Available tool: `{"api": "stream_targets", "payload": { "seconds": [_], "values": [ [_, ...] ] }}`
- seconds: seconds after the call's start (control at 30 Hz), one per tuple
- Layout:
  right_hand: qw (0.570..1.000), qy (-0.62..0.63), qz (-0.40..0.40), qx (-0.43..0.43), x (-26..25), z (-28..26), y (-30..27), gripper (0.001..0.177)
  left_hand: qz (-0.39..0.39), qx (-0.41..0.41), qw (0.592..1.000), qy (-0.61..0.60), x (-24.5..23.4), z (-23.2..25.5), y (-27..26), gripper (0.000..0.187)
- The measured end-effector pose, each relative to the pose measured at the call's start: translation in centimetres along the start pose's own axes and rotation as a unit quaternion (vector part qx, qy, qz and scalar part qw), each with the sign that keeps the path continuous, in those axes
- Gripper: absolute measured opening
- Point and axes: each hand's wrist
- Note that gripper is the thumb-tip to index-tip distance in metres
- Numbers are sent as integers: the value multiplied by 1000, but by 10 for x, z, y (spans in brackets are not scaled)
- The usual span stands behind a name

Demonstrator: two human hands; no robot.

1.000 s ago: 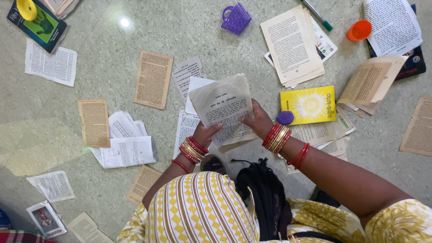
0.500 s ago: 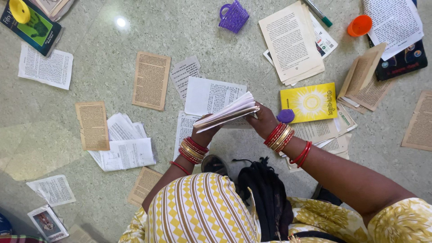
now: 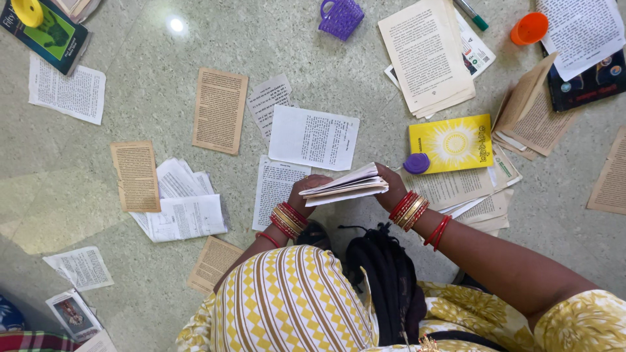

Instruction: The person gathers loose pages from the floor and stacks them into a single pile, occasionally placing a small object or a yellow book on top of parts of the stack.

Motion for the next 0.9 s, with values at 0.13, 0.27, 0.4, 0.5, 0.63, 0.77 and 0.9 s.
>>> {"api": "stream_targets", "payload": {
  "seconds": [0.13,0.27,0.4,0.5,0.63,0.77,0.9],
  "values": [
    [998,9,1,64,-1,3,-2,26,4,-11,1000,5,7,-4,1,20],
    [998,-48,2,51,-4,7,1,28,14,-4,998,62,10,-9,-2,23],
    [997,-22,10,67,-4,15,-1,28,5,-25,993,118,12,-8,-2,20],
    [998,-15,18,56,-6,15,-1,21,27,-9,995,100,11,3,1,21],
    [1000,-8,11,20,-12,7,-5,21,24,36,995,92,0,22,5,24],
    [999,-50,-12,-16,-14,2,-3,27,12,49,991,123,0,28,8,24],
    [998,-43,3,35,-8,2,-5,24,-7,8,992,126,6,14,3,23]
  ]
}}
Point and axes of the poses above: each hand's wrist, its own y-axis towards the middle knuckle, its own x-axis out of the palm, z = x × y, and after that the axes turned 9 degrees about y, right-handed
